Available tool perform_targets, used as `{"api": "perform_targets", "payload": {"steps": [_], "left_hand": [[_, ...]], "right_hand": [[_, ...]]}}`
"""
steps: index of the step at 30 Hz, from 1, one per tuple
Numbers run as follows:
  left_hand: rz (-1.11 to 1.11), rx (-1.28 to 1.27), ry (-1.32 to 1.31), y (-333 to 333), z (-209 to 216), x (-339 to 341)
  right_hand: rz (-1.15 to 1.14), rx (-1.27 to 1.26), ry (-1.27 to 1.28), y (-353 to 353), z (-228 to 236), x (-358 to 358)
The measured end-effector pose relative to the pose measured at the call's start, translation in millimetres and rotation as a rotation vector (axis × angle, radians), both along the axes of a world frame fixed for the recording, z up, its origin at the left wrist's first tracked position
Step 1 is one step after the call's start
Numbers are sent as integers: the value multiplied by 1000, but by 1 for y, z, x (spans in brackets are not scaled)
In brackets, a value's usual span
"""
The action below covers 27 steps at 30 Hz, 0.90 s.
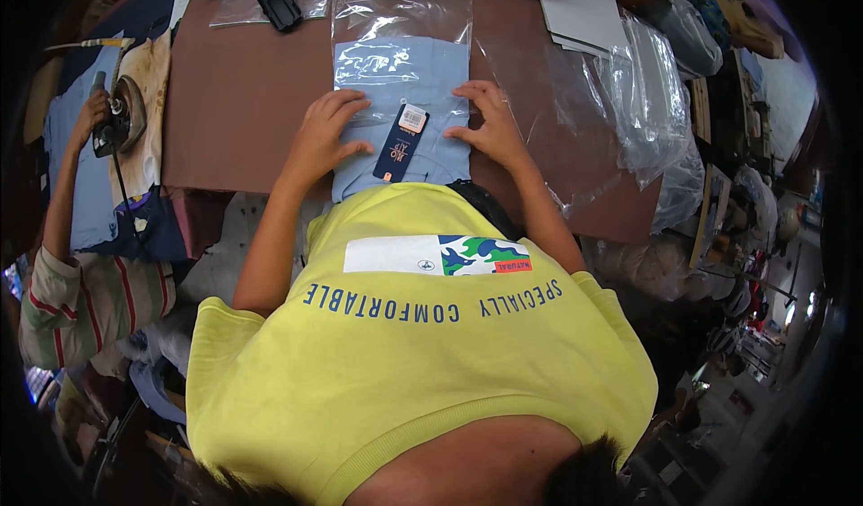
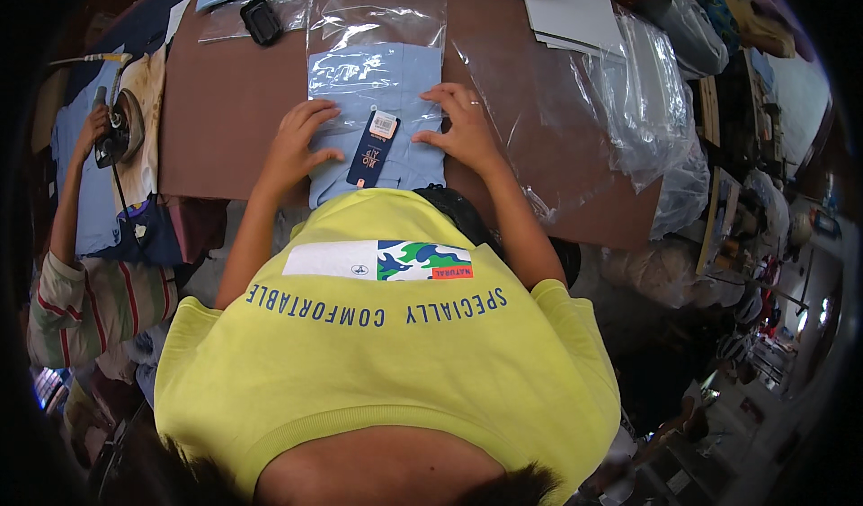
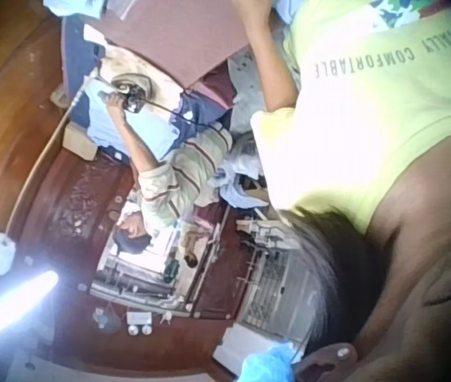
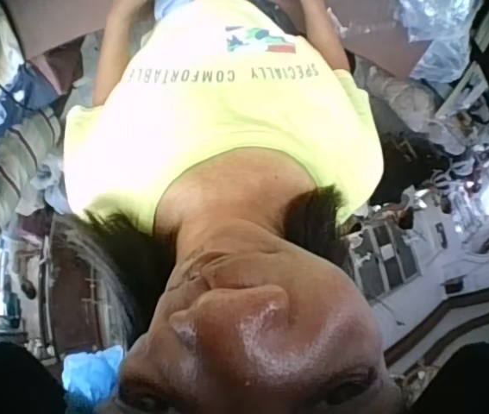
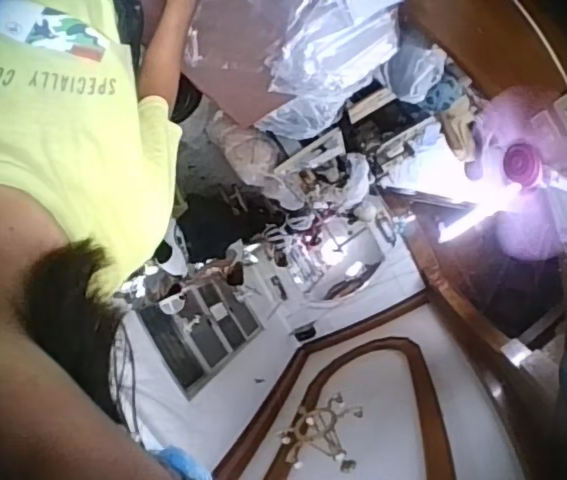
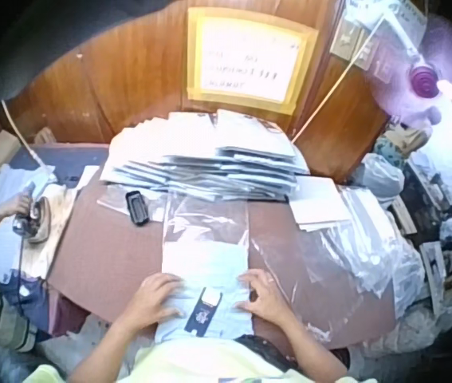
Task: The person places folded shirts into plastic bags by hand and stacks the completed packages on a work table.
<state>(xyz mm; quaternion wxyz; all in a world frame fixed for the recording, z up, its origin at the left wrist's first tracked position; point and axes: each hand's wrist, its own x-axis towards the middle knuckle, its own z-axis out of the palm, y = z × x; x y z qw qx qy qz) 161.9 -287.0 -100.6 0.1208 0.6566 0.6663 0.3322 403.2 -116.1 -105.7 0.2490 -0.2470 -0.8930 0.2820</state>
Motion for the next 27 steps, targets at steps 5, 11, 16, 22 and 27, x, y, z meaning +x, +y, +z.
{"api": "perform_targets", "payload": {"steps": [5,11,16,22,27], "left_hand": [[56,27,70,16,-14,-1],[153,57,28,21,-16,8],[-46,213,506,9,-1,34],[-346,-39,290,2,-34,55],[-391,-59,186,0,-37,54]], "right_hand": [[-1,-3,-140,7,-14,-10],[25,-52,-197,-2,19,-35],[-2,-259,-28,8,-2,-42],[-40,-192,117,-1,8,-44],[-134,-247,148,-3,8,-48]]}}
